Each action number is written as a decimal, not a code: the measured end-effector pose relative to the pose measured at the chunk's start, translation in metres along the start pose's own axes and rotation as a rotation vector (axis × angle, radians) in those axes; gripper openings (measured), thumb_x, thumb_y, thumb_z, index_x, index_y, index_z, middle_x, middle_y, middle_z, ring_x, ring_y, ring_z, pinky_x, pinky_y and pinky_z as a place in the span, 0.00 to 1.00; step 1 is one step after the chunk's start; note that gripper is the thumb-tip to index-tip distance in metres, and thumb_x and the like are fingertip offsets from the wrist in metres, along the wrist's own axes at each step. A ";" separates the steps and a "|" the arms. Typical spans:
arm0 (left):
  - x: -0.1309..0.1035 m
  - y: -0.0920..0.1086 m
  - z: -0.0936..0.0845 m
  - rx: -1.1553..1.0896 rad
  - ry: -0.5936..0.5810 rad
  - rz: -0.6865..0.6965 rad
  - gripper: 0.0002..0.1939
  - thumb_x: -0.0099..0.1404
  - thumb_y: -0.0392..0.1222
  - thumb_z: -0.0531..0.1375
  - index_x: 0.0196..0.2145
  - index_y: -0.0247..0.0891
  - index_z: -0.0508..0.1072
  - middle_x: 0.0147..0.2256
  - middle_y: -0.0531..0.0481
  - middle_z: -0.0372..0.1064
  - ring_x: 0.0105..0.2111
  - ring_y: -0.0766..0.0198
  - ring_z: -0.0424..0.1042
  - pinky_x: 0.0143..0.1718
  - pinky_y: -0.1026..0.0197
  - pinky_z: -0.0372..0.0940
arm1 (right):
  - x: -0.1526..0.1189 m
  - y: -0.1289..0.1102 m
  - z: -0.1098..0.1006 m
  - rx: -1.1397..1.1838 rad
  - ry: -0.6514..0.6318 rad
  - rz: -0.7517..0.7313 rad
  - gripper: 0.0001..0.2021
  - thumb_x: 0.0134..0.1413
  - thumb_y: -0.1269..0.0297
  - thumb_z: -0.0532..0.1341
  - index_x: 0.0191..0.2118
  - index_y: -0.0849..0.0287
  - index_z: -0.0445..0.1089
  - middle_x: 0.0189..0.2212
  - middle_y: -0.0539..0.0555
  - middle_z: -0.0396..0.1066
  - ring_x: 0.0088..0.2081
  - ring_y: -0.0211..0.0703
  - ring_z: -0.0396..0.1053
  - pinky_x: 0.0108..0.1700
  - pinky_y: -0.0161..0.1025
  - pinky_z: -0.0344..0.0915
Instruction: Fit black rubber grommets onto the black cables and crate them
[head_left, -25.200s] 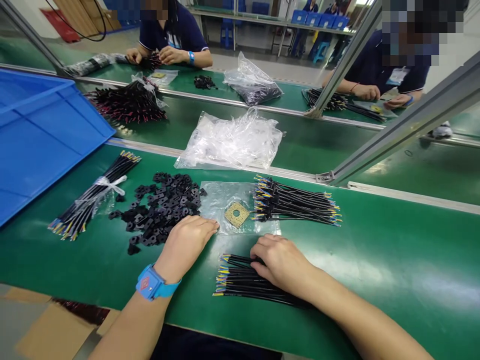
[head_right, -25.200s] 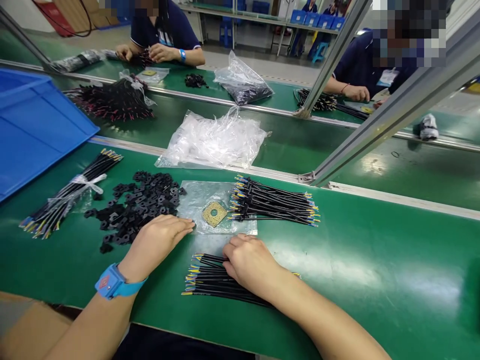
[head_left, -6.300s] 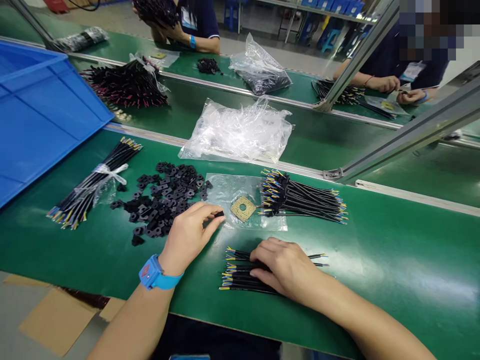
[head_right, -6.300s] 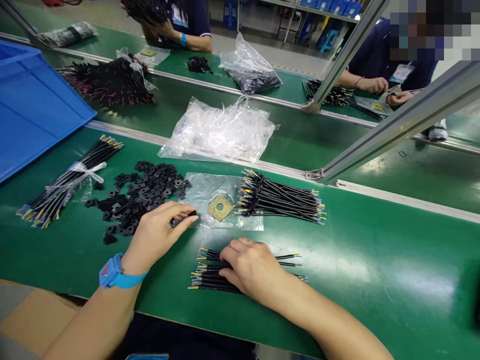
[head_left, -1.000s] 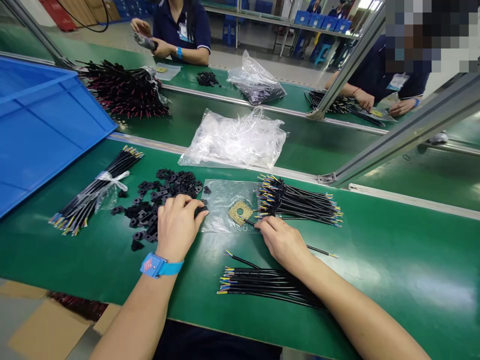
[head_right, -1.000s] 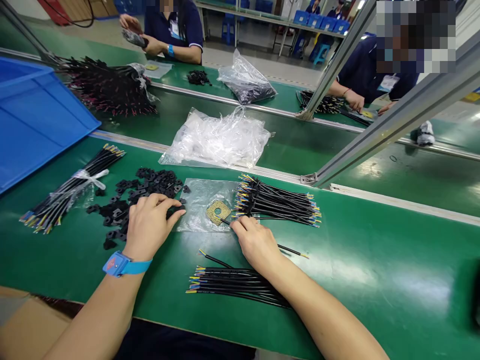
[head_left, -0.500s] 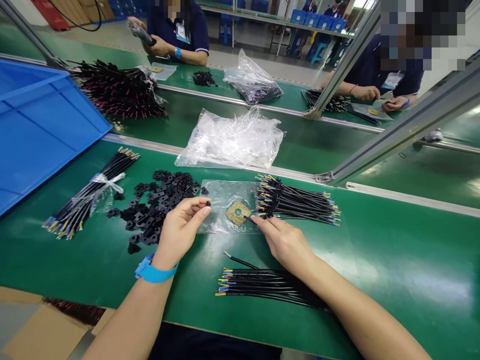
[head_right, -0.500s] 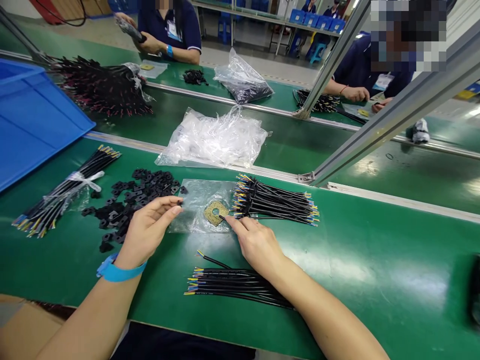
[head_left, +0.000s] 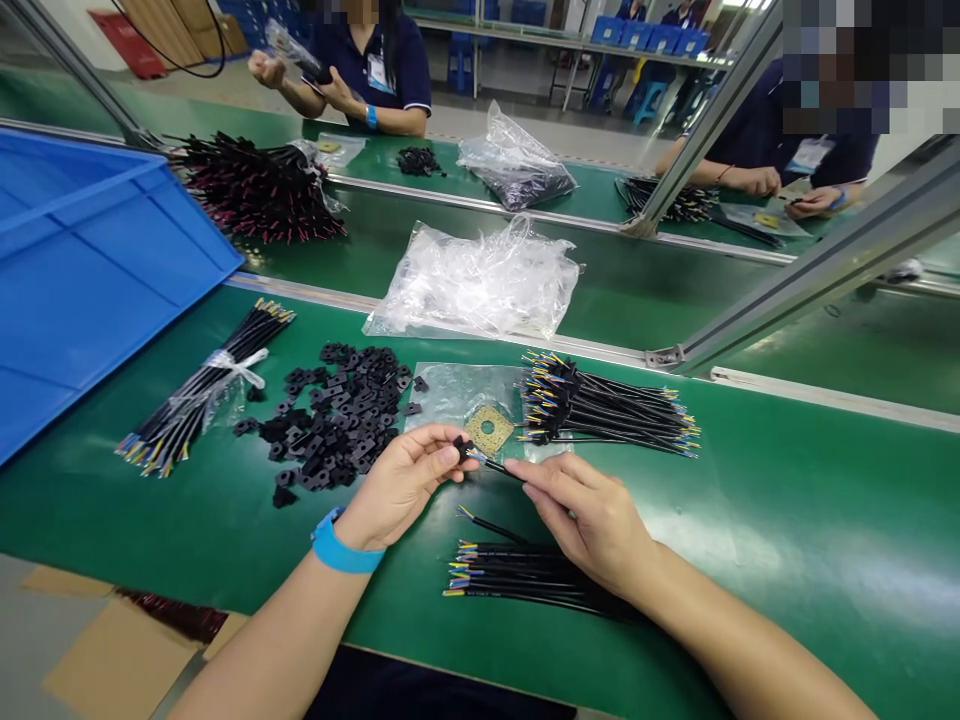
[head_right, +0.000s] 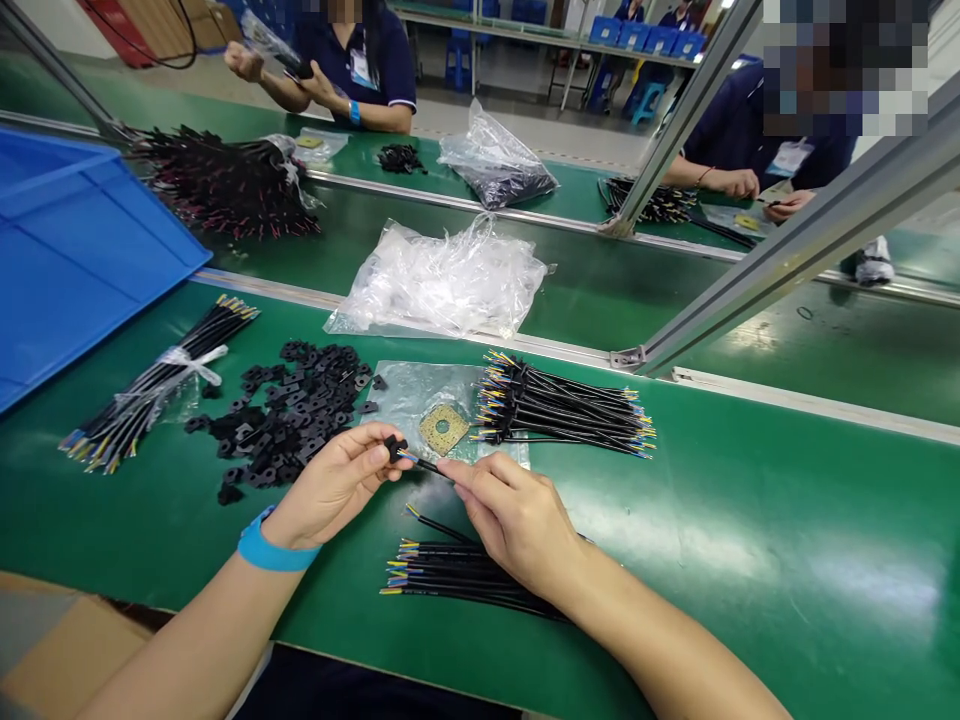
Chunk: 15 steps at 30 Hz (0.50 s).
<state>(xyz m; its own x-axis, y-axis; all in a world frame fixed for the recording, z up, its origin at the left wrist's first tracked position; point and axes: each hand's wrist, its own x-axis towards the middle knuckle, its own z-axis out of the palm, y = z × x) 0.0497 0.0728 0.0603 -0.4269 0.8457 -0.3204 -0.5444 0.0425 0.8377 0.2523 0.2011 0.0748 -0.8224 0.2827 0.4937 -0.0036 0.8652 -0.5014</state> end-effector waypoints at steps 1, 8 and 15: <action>0.000 0.000 -0.001 0.028 -0.003 0.013 0.21 0.47 0.53 0.79 0.33 0.38 0.82 0.30 0.51 0.78 0.31 0.62 0.81 0.31 0.66 0.73 | 0.000 0.000 0.000 -0.016 -0.003 -0.001 0.15 0.71 0.72 0.56 0.57 0.58 0.75 0.33 0.53 0.74 0.32 0.37 0.74 0.33 0.32 0.73; -0.003 -0.003 -0.006 0.389 0.030 0.195 0.16 0.52 0.49 0.77 0.35 0.39 0.83 0.31 0.47 0.82 0.33 0.55 0.83 0.37 0.57 0.78 | -0.005 0.000 -0.003 -0.210 0.016 -0.041 0.14 0.72 0.70 0.56 0.56 0.58 0.75 0.33 0.53 0.76 0.31 0.37 0.75 0.33 0.32 0.73; -0.005 -0.008 -0.001 0.496 -0.059 0.164 0.13 0.54 0.46 0.75 0.36 0.38 0.84 0.32 0.46 0.83 0.30 0.57 0.82 0.34 0.59 0.78 | -0.007 -0.005 -0.008 -0.460 0.024 -0.280 0.17 0.70 0.75 0.53 0.56 0.62 0.74 0.33 0.55 0.80 0.29 0.40 0.74 0.31 0.36 0.70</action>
<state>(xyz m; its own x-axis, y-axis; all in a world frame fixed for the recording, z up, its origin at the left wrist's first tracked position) 0.0555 0.0680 0.0542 -0.4288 0.8902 -0.1539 -0.0600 0.1419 0.9881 0.2625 0.1984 0.0800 -0.8124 0.0201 0.5828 0.0331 0.9994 0.0117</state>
